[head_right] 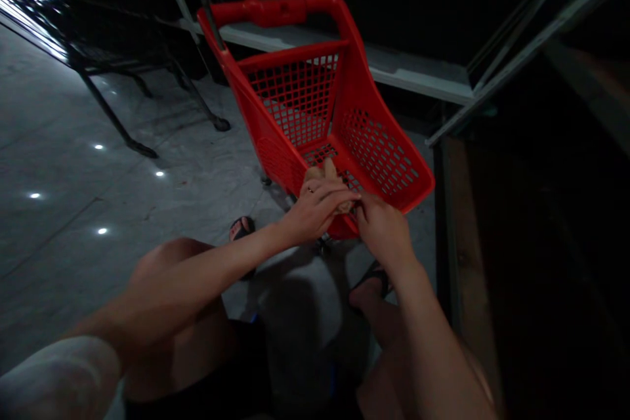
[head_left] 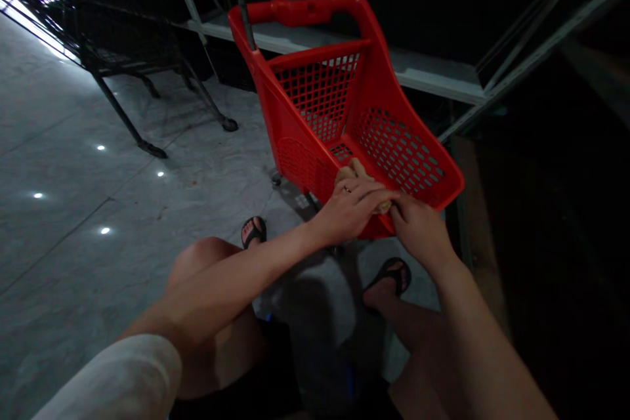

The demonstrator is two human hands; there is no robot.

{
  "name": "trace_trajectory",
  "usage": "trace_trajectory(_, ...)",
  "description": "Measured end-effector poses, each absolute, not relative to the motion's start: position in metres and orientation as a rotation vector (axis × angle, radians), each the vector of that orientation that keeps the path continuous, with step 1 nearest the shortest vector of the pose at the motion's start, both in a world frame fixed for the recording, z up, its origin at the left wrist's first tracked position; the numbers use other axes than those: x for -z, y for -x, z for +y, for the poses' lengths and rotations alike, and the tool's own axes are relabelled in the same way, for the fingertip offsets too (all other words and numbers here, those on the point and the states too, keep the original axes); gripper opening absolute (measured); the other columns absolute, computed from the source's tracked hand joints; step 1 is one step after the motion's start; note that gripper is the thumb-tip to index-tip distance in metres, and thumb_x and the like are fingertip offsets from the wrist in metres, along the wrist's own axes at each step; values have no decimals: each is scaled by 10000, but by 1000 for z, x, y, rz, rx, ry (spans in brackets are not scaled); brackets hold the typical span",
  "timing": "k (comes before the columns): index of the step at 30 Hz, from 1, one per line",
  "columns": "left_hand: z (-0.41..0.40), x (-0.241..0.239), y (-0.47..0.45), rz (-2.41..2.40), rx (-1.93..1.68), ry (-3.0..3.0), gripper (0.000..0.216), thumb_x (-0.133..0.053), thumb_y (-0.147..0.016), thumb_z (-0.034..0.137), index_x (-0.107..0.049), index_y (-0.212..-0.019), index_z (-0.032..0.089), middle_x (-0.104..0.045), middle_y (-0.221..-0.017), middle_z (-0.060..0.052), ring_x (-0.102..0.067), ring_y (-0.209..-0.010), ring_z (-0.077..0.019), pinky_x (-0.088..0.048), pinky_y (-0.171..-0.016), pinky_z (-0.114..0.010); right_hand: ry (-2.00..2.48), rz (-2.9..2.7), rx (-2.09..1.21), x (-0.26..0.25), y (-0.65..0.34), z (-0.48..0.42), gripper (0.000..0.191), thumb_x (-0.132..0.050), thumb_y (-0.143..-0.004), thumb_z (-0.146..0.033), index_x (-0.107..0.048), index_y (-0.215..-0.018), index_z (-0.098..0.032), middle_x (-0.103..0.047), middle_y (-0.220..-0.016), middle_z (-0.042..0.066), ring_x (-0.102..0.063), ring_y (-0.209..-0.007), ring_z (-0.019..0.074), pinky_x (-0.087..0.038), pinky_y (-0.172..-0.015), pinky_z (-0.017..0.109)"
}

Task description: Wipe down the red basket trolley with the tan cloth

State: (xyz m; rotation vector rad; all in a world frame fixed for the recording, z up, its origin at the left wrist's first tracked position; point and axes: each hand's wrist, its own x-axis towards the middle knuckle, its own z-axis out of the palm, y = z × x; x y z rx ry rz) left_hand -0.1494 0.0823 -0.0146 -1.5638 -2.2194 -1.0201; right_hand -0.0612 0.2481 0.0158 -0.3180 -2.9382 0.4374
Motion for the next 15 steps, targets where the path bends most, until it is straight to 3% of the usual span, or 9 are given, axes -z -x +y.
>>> trace_trajectory(5,80,24,204,-2258,1274,800,395,-374,-1042,175,-619,-1339,261,-632,-1330,-107,-553,-1328,-235,-426,-1185,-456,326,-3005,-283,-18,61,245,380,-440,-960,-228,-765,-1149,-281,-824,-1069,50,-758,-845,255,-500,-656,338)
trace_trajectory(9,87,33,231,-2047,1570,139,320,-358,-1037,165,-520,-1306,228,-522,-1361,-139,-517,-1344,-217,-421,-1212,-447,230,-2988,-311,-19,64,235,356,-456,-981,-258,-757,-1165,-298,-823,-1089,55,-763,-822,250,-529,-655,340)
trace_trajectory(12,101,42,212,-1982,1750,-144,223,-424,-1045,247,-460,-1265,230,-507,-1325,-133,-526,-1310,-221,-417,-1207,-468,125,-2959,-579,-24,77,223,383,-419,-1001,-270,-719,-1239,-269,-785,-1229,91,-759,-1044,279,-595,-854,413)
trace_trajectory(15,113,55,179,-2058,1855,-200,277,-558,-1021,402,-454,-1215,234,-542,-1271,-120,-543,-1259,-234,-449,-1159,-484,15,-2801,-943,-29,103,207,395,-409,-1021,-330,-669,-1299,-226,-721,-1348,132,-680,-1258,273,-521,-1109,479)
